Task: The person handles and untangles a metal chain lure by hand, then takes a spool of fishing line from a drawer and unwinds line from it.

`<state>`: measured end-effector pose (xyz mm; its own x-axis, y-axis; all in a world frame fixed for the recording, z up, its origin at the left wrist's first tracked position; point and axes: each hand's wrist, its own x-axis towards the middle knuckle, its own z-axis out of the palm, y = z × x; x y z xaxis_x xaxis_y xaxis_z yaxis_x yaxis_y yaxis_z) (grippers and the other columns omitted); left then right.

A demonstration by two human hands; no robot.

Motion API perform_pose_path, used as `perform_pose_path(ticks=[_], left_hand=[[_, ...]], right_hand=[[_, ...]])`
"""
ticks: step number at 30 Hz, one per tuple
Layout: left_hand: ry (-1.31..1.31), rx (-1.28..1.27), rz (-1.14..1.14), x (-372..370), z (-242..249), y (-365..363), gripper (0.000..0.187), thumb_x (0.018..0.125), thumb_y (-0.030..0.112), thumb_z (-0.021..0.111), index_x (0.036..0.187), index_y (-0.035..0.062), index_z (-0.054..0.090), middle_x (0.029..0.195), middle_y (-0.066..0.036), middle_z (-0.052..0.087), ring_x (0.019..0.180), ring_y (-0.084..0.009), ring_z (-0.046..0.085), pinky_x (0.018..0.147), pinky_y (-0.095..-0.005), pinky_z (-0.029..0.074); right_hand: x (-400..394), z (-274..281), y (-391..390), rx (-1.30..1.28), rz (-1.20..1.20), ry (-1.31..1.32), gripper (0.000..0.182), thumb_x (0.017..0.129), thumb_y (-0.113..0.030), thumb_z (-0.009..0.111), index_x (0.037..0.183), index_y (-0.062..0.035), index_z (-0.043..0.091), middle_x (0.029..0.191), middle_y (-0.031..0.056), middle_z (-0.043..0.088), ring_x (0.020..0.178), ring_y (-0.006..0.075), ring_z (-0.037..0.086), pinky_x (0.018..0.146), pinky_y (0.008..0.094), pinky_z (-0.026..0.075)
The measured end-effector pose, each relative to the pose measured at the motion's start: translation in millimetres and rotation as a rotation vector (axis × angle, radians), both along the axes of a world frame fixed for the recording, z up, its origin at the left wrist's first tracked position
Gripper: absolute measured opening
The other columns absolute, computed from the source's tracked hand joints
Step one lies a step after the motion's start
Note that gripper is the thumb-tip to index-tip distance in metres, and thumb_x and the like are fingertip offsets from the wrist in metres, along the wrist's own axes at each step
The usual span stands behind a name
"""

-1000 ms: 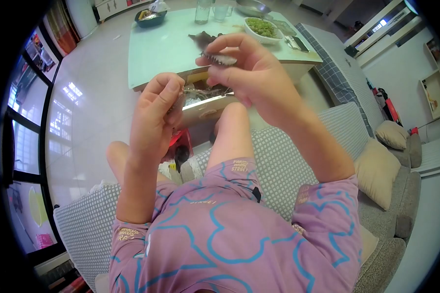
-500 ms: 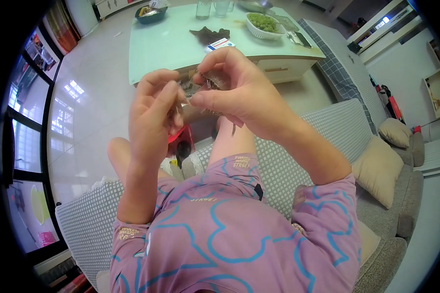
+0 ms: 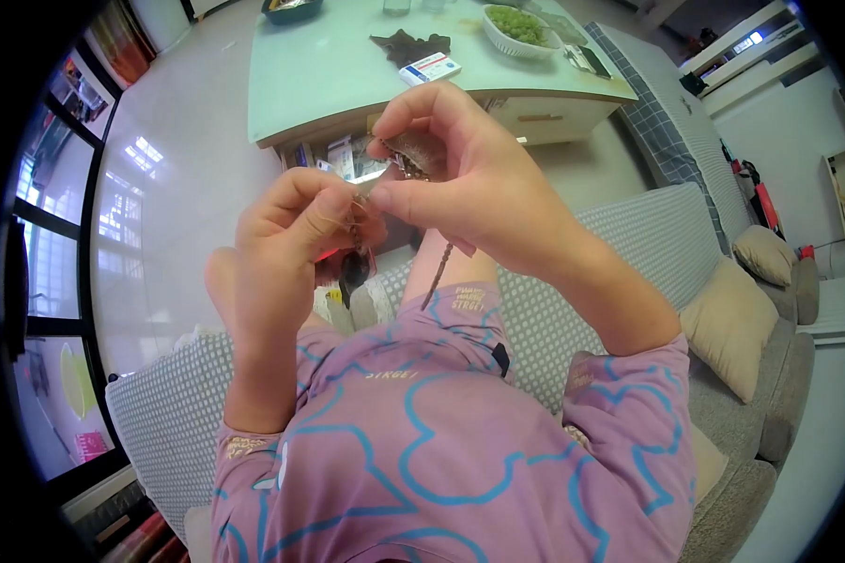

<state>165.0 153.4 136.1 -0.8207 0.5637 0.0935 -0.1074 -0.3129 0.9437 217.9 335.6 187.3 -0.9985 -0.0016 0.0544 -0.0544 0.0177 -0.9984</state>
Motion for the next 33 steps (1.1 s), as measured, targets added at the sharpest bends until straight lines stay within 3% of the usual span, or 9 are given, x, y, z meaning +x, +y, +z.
perform_pose_path(ticks=[2, 6, 19, 21, 28, 31, 33], left_hand=[[-0.23, 0.126, -0.008, 2, 5, -3, 0.022, 0.096, 0.023, 0.059, 0.102, 0.0014, 0.059, 0.086, -0.01, 0.067, 0.076, -0.018, 0.068, 0.067, -0.0266, 0.054], [-0.242, 0.121, 0.008, -9, 3, -11, 0.025, 0.097, 0.025, 0.057, 0.104, 0.0009, 0.058, 0.088, -0.012, 0.067, 0.076, -0.0206, 0.069, 0.067, -0.0291, 0.057], [-0.206, 0.187, -0.026, -5, 7, -8, 0.026, 0.099, 0.025, 0.053, 0.103, 0.0, 0.057, 0.091, -0.014, 0.066, 0.079, -0.0223, 0.07, 0.07, -0.0319, 0.059], [-0.209, 0.184, -0.017, -4, 6, -8, 0.025, 0.098, 0.025, 0.053, 0.103, 0.0004, 0.058, 0.09, -0.013, 0.066, 0.078, -0.0212, 0.07, 0.07, -0.0313, 0.059], [-0.067, 0.085, 0.113, -4, 4, -10, 0.022, 0.095, 0.023, 0.061, 0.1, 0.002, 0.059, 0.087, -0.008, 0.064, 0.063, -0.0111, 0.059, 0.058, -0.0244, 0.051], [-0.067, 0.075, 0.101, -4, 3, -12, 0.023, 0.095, 0.024, 0.061, 0.098, 0.0017, 0.059, 0.086, -0.008, 0.064, 0.062, -0.0108, 0.058, 0.056, -0.024, 0.05], [-0.091, 0.081, 0.081, -4, 1, -14, 0.023, 0.096, 0.025, 0.06, 0.097, 0.0014, 0.059, 0.085, -0.009, 0.064, 0.062, -0.011, 0.059, 0.055, -0.0239, 0.05]], right_hand=[[0, -2, 0, 0.026, -0.013, 0.059, 0.037, 0.079, 0.001, 0.07, 0.109, -0.0063, 0.049, 0.106, 0.0039, 0.056, 0.089, 0.006, 0.054, 0.067, 0.0185, 0.046], [4, 5, 0, -0.032, -0.036, 0.047, 0.038, 0.079, 0.0, 0.069, 0.111, -0.0065, 0.048, 0.107, 0.0036, 0.056, 0.08, 0.0036, 0.054, 0.057, 0.0167, 0.043], [1, 4, 6, -0.031, -0.027, 0.033, 0.038, 0.081, -0.002, 0.07, 0.112, -0.0072, 0.048, 0.107, 0.004, 0.056, 0.075, 0.0031, 0.054, 0.051, 0.0156, 0.04], [1, 6, 8, -0.099, -0.008, -0.031, 0.043, 0.08, 0.006, 0.067, 0.116, -0.0067, 0.049, 0.113, 0.0086, 0.056, 0.097, 0.0109, 0.057, 0.08, 0.0224, 0.052], [1, 13, 5, -0.093, -0.011, -0.07, 0.042, 0.08, 0.003, 0.067, 0.117, -0.0064, 0.049, 0.112, 0.0096, 0.056, 0.088, 0.0111, 0.061, 0.077, 0.0219, 0.055], [-2, 7, 5, -0.071, -0.034, -0.013, 0.042, 0.08, 0.002, 0.067, 0.117, -0.0064, 0.049, 0.112, 0.0097, 0.057, 0.085, 0.0115, 0.062, 0.075, 0.0206, 0.054], [-3, 5, 4, -0.108, -0.021, 0.014, 0.04, 0.082, 0.002, 0.067, 0.116, -0.0076, 0.047, 0.109, 0.0074, 0.054, 0.087, 0.0136, 0.065, 0.055, 0.0188, 0.045]])
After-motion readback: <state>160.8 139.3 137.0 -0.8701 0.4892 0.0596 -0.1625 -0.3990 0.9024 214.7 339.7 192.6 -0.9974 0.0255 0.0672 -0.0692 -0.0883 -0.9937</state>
